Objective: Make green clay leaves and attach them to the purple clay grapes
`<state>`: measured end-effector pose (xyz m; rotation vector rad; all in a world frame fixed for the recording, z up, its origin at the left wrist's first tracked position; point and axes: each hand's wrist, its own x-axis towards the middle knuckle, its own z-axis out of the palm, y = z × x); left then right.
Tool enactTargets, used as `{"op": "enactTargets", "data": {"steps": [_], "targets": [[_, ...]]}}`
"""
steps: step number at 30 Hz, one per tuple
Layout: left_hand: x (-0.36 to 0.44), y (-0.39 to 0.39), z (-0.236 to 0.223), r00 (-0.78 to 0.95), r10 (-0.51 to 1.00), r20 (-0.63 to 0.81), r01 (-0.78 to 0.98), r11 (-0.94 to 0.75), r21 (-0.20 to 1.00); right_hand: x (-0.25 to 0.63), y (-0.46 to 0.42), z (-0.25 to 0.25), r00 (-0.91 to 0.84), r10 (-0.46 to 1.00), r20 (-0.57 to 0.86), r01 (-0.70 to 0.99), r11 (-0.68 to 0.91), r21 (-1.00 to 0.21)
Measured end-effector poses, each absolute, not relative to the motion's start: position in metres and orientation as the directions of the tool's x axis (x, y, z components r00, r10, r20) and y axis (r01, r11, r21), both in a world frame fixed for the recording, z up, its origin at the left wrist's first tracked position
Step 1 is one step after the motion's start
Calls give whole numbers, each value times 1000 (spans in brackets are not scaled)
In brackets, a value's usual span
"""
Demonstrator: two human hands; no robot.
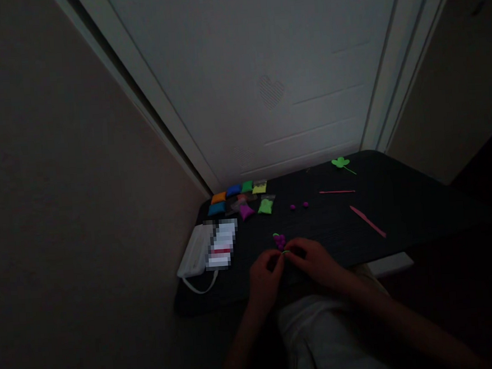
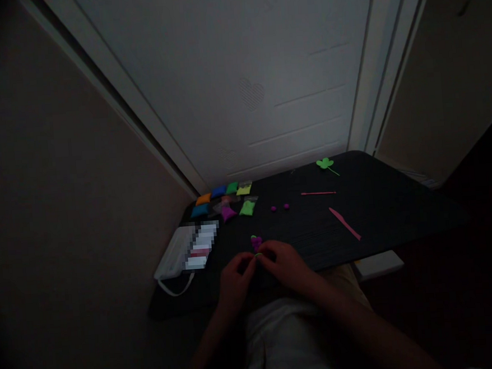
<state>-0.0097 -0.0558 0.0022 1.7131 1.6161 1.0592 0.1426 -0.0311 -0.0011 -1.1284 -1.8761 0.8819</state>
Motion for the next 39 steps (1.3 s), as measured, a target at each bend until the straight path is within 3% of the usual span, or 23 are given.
{"op": "enactTargets", "data": {"steps": [8, 20, 39], "targets": [[-10, -56, 4, -34, 976, 213, 558, -158, 815, 143, -31, -3, -254, 919, 301, 364, 379, -851], [-13, -53, -3, 11, 984, 178, 527, -157, 835, 145, -28, -2, -285, 940, 186, 267, 264, -927], [-13, -55, -3, -11, 988, 154, 516, -127, 847, 144, -30, 2, -313, 928, 202, 312, 302, -901]]}}
